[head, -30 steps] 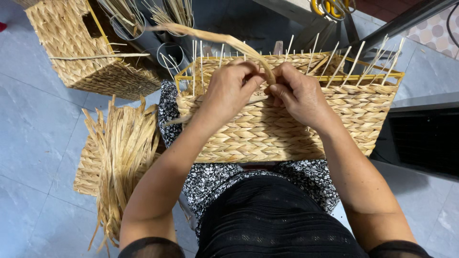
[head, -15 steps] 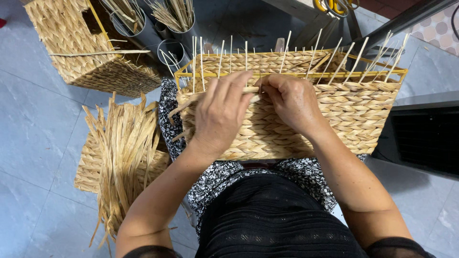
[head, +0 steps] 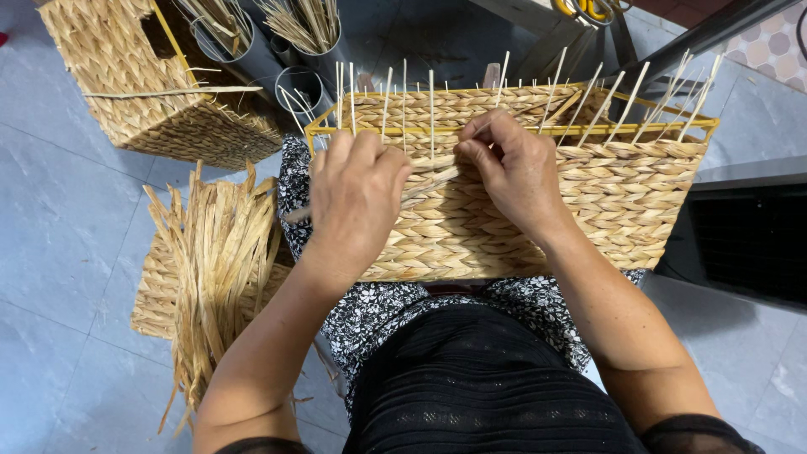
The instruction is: The person sits on the floor with a water hyacinth basket on their lap and weaves flat straw strands around the basket's rim, wrapping and tucking them between the woven wall and the yellow metal frame. They use scissors to trim excess strand ends, then continue weaving new strands along the rim.
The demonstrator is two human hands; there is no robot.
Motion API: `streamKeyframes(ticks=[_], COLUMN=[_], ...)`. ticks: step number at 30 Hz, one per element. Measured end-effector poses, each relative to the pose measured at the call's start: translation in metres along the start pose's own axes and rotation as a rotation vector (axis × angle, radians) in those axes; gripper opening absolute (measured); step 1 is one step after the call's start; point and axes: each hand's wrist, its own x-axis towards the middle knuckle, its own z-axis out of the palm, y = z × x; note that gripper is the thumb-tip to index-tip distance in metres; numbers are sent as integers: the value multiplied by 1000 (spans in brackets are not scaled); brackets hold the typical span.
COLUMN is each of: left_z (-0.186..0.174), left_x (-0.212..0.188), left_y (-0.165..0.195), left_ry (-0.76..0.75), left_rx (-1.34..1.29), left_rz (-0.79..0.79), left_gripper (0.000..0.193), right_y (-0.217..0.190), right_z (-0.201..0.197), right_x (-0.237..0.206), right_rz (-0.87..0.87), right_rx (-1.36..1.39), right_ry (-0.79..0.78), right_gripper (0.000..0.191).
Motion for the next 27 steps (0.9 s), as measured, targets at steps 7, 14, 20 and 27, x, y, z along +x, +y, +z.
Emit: streamKeyframes(ticks=[7,14,20,27], left_z=[4,7,-11,-36], left_x=[1,17,30,22], left_y=[13,-3,-4,4], left_ry=[-89,-294,-25,301], left_rx=[-71,-159,-82,-143], left_rz=[183,69,216,262], left_gripper=[34,14,11,21], right_y=[-6,-11,-14,-2], right_z=[-4,-19,-6,13], right_x=[3,3,8,12], right_rz=[38,-8,-360,-233], right_rx=[0,77,-130,-109], right_ry=[-28,-21,-91,-67], right_gripper=[13,9,16,5])
